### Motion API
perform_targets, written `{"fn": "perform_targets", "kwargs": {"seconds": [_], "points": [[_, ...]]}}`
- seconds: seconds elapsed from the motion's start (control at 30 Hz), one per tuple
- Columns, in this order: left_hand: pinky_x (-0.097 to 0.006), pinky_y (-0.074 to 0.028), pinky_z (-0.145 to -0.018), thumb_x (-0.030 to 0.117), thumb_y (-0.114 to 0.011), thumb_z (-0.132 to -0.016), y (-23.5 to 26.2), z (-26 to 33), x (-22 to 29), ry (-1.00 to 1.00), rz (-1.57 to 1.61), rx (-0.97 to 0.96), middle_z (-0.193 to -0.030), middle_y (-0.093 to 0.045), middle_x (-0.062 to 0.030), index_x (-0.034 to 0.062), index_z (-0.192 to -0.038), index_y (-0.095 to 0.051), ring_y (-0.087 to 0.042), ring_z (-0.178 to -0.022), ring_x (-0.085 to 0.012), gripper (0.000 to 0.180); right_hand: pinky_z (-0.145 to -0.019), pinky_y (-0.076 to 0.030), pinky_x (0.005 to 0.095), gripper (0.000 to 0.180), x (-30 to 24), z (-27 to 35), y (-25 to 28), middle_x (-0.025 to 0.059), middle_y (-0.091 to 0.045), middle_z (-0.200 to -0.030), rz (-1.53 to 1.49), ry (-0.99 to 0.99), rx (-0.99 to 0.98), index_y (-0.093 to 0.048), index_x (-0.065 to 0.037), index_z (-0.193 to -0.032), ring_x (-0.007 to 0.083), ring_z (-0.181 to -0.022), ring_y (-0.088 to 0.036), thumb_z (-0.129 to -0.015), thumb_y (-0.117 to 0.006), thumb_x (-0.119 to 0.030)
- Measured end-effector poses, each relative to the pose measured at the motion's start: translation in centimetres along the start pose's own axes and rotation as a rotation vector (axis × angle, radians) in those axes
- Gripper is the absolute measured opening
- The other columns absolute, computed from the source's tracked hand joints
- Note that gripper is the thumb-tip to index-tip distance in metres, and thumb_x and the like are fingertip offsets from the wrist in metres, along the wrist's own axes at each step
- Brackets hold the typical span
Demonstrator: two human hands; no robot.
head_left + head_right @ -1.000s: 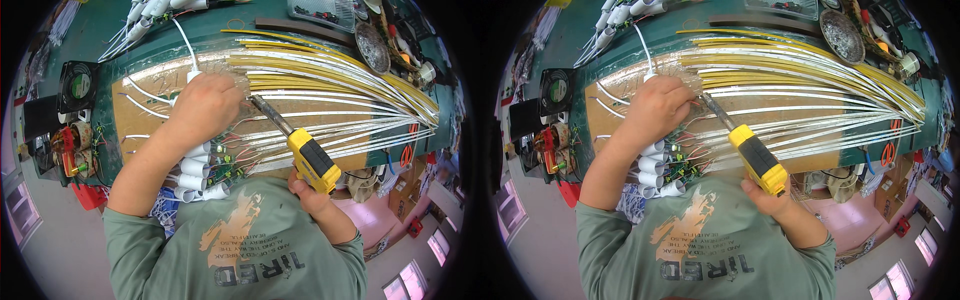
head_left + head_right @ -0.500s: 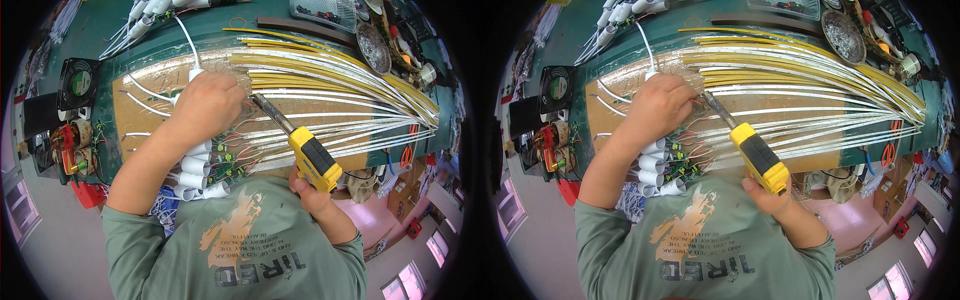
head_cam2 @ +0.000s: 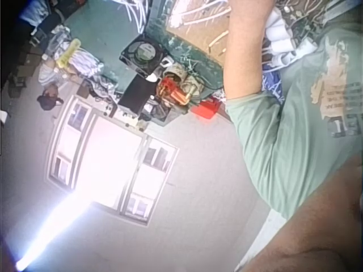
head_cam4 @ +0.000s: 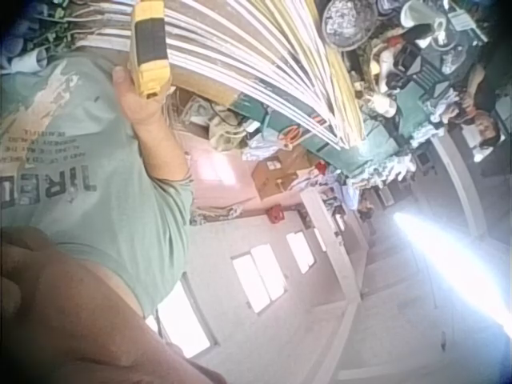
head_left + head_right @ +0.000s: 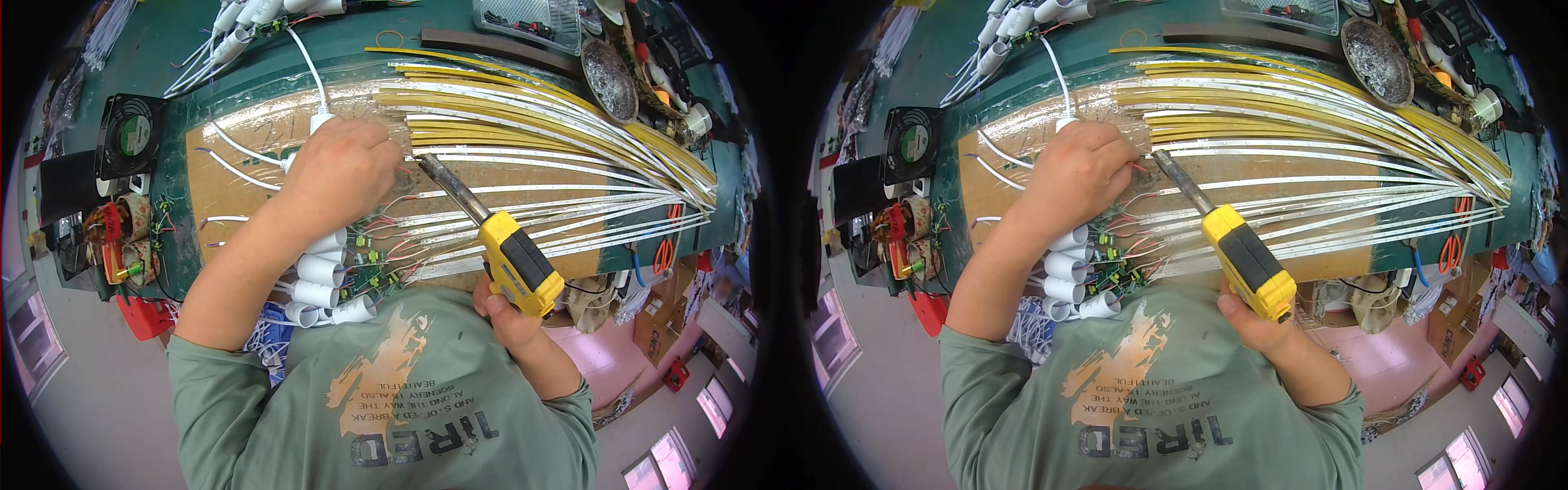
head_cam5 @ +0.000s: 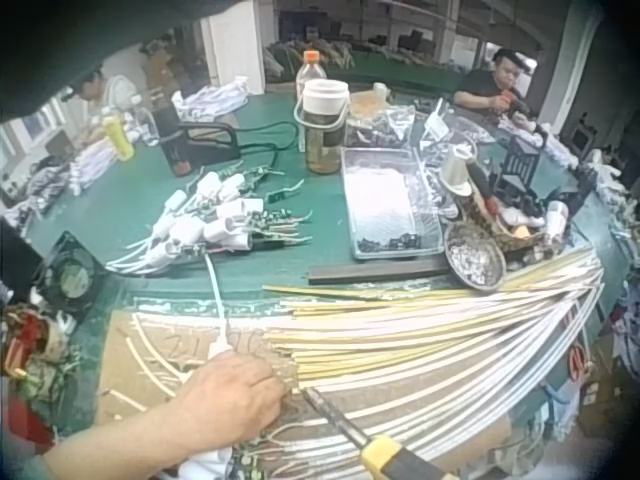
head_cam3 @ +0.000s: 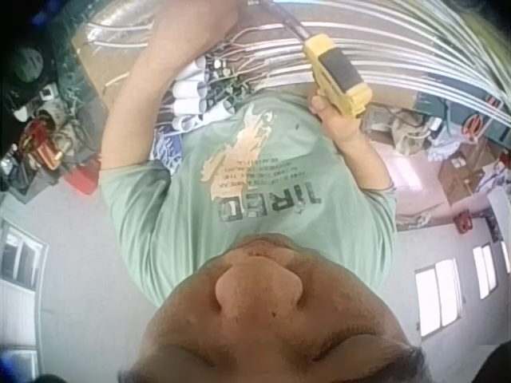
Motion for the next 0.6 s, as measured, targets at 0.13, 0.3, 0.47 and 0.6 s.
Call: {"fn": "perform_targets", "kwargs": {"seconds": [0.13, 0.3, 0.47, 0.6], "points": [[-0.042, -0.046, -0.070, 0.010, -0.063, -0.070, 0.28, 0.01, 0.09, -0.007, 0.019, 0.041, -0.073, -0.056, -0.0088, 0.0065, -0.069, -0.059, -0.059, -0.076, -0.0290, 0.005, -0.062, -0.045, 0.0278, 0.017, 0.18, 0.24, 0.23, 0.0027, -0.061, -0.078, -0.045, 0.015, -0.038, -0.060, -0.002, -0.097, 0.0138, -0.069, -0.056, -0.084, -0.068, -0.010], [-0.039, -0.048, -0.077, 0.009, -0.067, -0.071, 0.14, -0.03, 0.04, 0.018, -0.014, -0.044, -0.080, -0.061, -0.0070, 0.0077, -0.081, -0.066, -0.061, -0.082, -0.0269, 0.010, -0.063, -0.046, 0.0278, 0.018, 0.11, 0.34, 0.14, 0.0031, -0.061, -0.080, -0.027, -0.001, -0.013, -0.060, -0.002, -0.099, 0.0137, -0.070, -0.056, -0.083, -0.068, -0.006], [-0.038, -0.048, -0.077, 0.009, -0.067, -0.071, 0.19, 0.03, 0.05, 0.028, -0.017, -0.050, -0.081, -0.061, -0.0069, 0.0078, -0.082, -0.066, -0.061, -0.083, -0.0267, 0.011, -0.063, -0.046, 0.0278, 0.020, 0.24, 0.35, 0.17, 0.0035, -0.061, -0.081, -0.017, -0.004, 0.003, -0.060, -0.001, -0.101, 0.0133, -0.071, -0.056, -0.082, -0.067, -0.003], [-0.038, -0.048, -0.077, 0.009, -0.067, -0.071, 0.15, 0.08, 0.01, 0.027, -0.022, -0.044, -0.080, -0.060, -0.0069, 0.0079, -0.082, -0.066, -0.061, -0.083, -0.0267, 0.011, -0.063, -0.046, 0.0276, 0.018, 0.26, 0.37, 0.16, 0.0028, -0.060, -0.080, 0.015, -0.017, 0.002, -0.060, -0.002, -0.099, 0.0128, -0.070, -0.056, -0.083, -0.067, -0.004]]}}
Point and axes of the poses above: each hand's wrist, its own z-axis away from the middle knuckle, its own y-axis out of the back of the hand, x = y × z, the point moved 6 cm from there along -z, towards the middle knuckle
